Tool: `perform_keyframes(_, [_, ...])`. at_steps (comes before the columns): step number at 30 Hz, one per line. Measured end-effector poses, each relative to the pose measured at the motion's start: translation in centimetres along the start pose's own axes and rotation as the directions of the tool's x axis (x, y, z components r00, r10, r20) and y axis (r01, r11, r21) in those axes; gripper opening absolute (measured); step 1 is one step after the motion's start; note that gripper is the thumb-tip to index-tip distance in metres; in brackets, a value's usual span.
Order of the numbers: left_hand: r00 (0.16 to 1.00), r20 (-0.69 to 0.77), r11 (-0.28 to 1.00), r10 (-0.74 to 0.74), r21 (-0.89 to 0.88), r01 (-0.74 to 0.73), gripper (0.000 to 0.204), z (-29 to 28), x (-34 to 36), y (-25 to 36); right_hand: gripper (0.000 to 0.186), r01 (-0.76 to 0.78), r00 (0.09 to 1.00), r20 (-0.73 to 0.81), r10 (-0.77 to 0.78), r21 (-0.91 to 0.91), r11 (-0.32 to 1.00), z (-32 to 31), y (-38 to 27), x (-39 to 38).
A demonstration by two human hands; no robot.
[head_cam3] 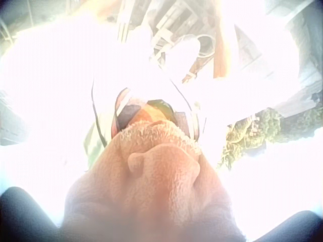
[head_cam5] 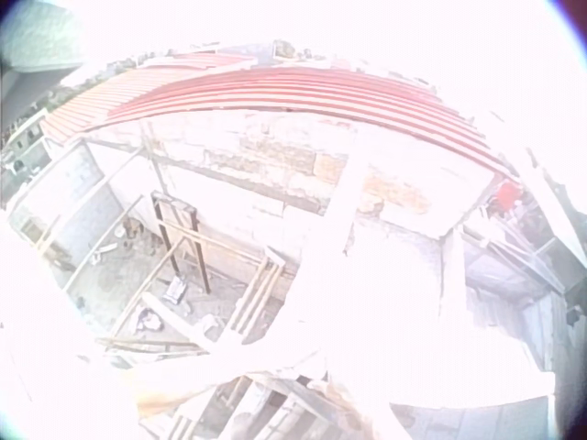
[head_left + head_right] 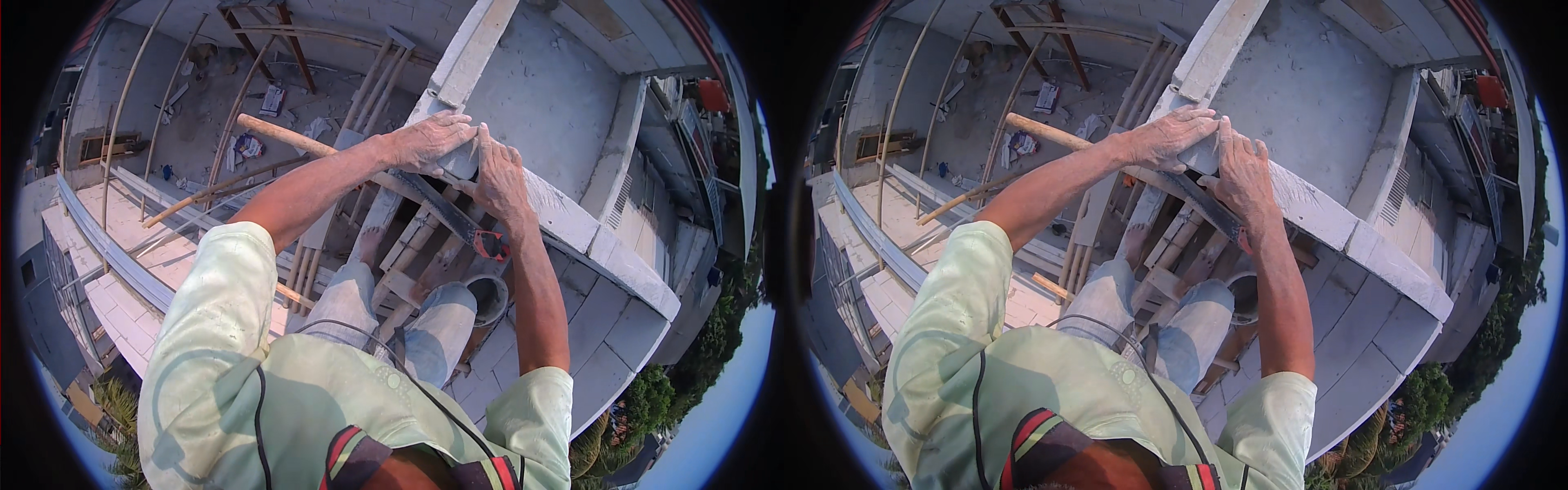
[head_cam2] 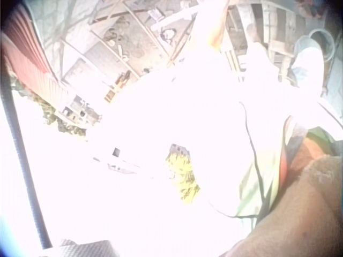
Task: The person scoops mortar from a bucket and spreads it onto a concrete block structure using a trowel. They then place concrete blocks onto the mortared area and scrape away excess mortar with the trowel.
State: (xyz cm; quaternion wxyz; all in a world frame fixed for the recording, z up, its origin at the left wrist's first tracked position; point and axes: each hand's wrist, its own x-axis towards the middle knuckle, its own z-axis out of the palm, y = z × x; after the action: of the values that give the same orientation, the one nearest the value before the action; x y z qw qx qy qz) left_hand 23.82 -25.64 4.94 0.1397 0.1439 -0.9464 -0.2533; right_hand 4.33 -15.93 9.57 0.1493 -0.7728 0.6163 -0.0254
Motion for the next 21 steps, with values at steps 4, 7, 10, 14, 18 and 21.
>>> perform_keyframes(4, [1.000,-0.003,1.000,-0.015,-0.003,0.015,0.101,0.3,-0.1,-0.1,0.116,0.015,1.000,0.004,-0.015,0.027,1.000,-0.3,0.0,0.0])
perform_keyframes(7, [1.000,0.000,1.000,-0.013,0.016,0.013,0.104,0.4,-0.1,0.0,0.116,0.013,1.000,0.024,-0.014,0.013,1.000,-0.5,-0.2,0.0])
perform_keyframes(10, [1.000,0.009,1.000,-0.009,0.011,0.009,0.106,0.3,-0.1,0.1,0.116,0.016,0.999,0.032,-0.016,-0.012,1.000,-0.8,-0.3,-0.1])
perform_keyframes(14, [0.999,0.042,0.999,-0.021,0.032,0.019,0.108,0.4,0.0,0.1,0.118,-0.006,0.999,0.044,0.005,0.006,1.000,-0.7,-0.2,-0.3])
perform_keyframes(18, [0.997,0.056,0.998,-0.048,0.032,0.046,0.106,-0.1,-0.2,0.2,0.117,-0.011,0.986,-0.164,0.018,0.045,0.999,-2.7,0.1,-2.1])
perform_keyframes(21, [0.997,0.050,0.998,-0.065,0.009,0.065,0.105,0.1,-0.5,0.0,0.114,-0.136,0.937,-0.317,0.147,0.058,0.989,-3.7,1.8,-5.4])
